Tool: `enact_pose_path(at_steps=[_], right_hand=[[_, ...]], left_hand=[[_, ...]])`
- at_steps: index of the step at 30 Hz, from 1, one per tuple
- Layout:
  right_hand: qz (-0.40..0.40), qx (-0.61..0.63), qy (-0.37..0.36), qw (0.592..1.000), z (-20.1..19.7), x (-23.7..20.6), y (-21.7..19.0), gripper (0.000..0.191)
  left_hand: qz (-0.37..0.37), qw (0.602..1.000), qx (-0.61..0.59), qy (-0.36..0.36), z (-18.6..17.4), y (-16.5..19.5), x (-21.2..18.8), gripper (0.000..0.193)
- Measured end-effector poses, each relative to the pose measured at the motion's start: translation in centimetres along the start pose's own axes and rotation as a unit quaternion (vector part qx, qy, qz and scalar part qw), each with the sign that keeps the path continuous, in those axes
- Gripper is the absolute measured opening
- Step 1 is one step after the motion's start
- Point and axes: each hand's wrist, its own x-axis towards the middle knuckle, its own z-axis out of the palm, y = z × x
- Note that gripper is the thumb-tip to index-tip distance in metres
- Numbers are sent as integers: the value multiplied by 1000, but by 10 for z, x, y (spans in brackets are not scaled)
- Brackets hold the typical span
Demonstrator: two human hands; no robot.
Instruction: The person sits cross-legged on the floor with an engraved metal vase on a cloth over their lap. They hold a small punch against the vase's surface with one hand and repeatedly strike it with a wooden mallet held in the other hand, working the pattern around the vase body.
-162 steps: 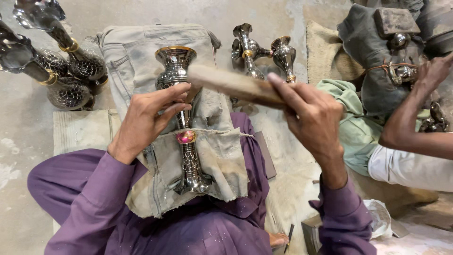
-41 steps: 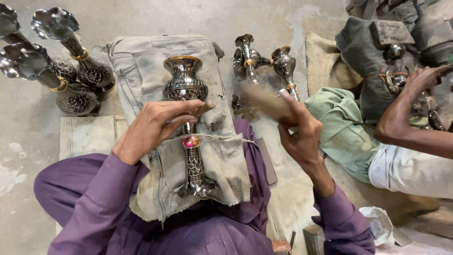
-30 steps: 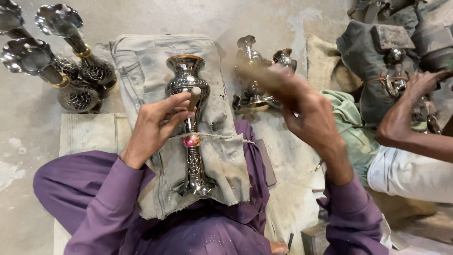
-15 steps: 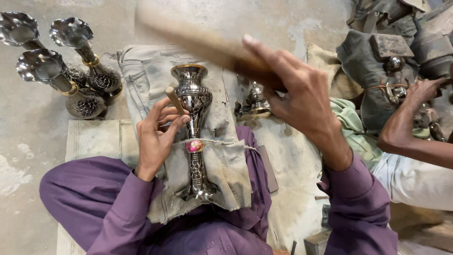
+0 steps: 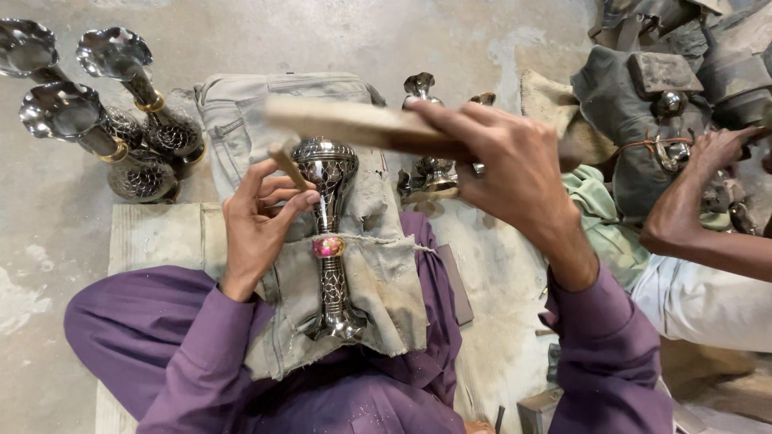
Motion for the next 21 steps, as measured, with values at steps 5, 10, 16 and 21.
enact_pose_path(at_steps=[5, 10, 16, 21], right_hand=[[58, 52, 7, 997, 19, -26, 13, 75], [40, -43, -18, 998, 41, -50, 14, 76], [184, 132, 101, 969, 46, -75, 8, 79], [55, -48, 65, 995, 44, -82, -3, 79]], left_hand=[[36, 994, 73, -80, -6, 6, 8, 43], [70, 982, 88, -149, -9, 13, 17, 45], [63, 971, 134, -186, -13, 25, 19, 44], [106, 954, 181, -215, -15, 34, 20, 43]])
